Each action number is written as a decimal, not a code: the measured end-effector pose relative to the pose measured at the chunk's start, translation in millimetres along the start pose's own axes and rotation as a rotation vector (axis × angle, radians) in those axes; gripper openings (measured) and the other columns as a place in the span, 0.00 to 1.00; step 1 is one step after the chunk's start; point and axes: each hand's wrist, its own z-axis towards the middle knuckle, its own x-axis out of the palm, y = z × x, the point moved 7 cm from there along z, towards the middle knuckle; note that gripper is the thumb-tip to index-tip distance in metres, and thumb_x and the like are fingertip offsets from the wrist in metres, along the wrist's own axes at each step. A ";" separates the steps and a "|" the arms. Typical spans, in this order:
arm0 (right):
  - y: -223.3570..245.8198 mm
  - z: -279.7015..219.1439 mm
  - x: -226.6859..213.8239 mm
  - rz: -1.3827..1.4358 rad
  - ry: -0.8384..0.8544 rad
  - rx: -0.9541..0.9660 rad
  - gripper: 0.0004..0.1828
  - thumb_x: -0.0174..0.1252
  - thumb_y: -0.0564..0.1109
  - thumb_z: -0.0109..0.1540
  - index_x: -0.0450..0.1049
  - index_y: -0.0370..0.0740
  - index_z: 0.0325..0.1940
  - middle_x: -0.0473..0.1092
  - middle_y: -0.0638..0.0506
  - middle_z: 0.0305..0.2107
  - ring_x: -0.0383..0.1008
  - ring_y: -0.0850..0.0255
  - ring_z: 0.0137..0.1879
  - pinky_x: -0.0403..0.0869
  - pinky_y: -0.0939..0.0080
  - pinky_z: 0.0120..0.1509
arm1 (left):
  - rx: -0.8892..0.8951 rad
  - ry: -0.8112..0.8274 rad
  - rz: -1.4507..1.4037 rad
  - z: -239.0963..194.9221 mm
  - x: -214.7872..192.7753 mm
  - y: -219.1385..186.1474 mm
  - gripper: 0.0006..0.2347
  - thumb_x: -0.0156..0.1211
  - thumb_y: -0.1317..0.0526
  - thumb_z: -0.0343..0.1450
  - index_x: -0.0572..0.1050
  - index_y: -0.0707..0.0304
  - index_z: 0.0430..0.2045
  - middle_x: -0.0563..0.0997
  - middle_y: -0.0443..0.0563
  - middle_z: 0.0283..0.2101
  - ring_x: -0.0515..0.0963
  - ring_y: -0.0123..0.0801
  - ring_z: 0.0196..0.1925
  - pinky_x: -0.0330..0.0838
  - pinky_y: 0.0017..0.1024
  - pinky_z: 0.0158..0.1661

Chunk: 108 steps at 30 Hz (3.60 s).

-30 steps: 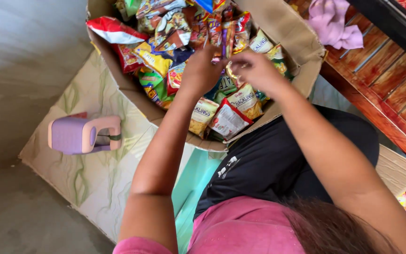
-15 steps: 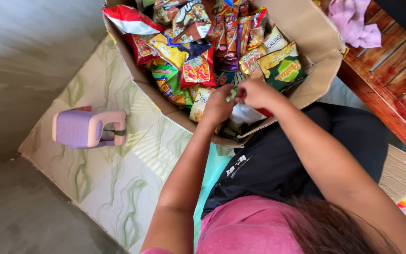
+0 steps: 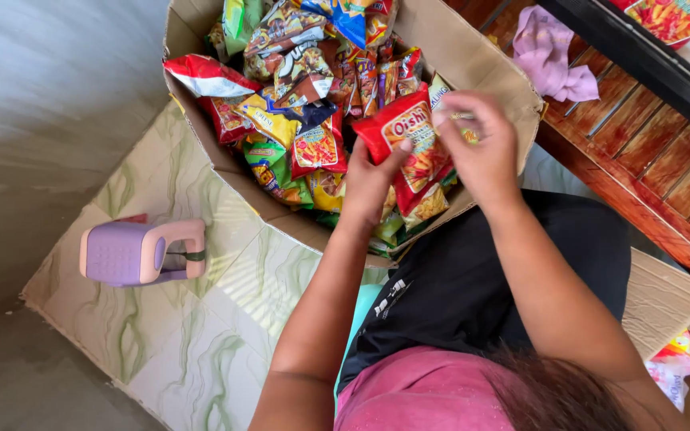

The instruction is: The recorder is picking up bags of snacks from a large cardboard box on the floor and organizing them onto a glass-fronted display shelf.

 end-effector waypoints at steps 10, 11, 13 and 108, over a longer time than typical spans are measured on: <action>-20.7 -27.8 -13.2 0.092 0.163 0.326 0.23 0.64 0.53 0.66 0.75 0.35 0.58 0.78 0.50 0.46 0.76 0.68 0.49 0.76 0.66 0.54 | -0.041 0.172 -0.201 -8.4 17.9 -52.4 0.22 0.68 0.66 0.71 0.69 0.71 0.60 0.80 0.60 0.56 0.80 0.40 0.57 0.76 0.36 0.58; -7.6 -28.9 -16.3 0.005 0.146 0.266 0.23 0.66 0.54 0.65 0.76 0.35 0.55 0.78 0.51 0.42 0.76 0.69 0.45 0.76 0.65 0.51 | 0.156 0.091 0.054 -8.5 13.2 -73.0 0.24 0.70 0.64 0.70 0.69 0.70 0.60 0.79 0.60 0.54 0.79 0.37 0.53 0.75 0.35 0.54; 12.8 -29.2 -22.1 -0.083 0.123 0.199 0.23 0.68 0.54 0.63 0.77 0.35 0.53 0.79 0.52 0.37 0.76 0.69 0.41 0.76 0.65 0.47 | 0.360 0.013 0.307 -16.5 22.9 -104.3 0.25 0.72 0.63 0.70 0.69 0.69 0.60 0.78 0.59 0.53 0.77 0.35 0.49 0.75 0.35 0.50; -165.5 190.3 -212.0 -0.547 -0.580 0.284 0.36 0.63 0.44 0.63 0.58 0.33 0.71 0.72 0.31 0.54 0.72 0.37 0.61 0.72 0.45 0.63 | 0.546 0.355 0.958 312.5 275.2 41.1 0.36 0.71 0.64 0.64 0.57 0.55 0.67 0.82 0.72 0.47 0.79 0.66 0.52 0.73 0.51 0.49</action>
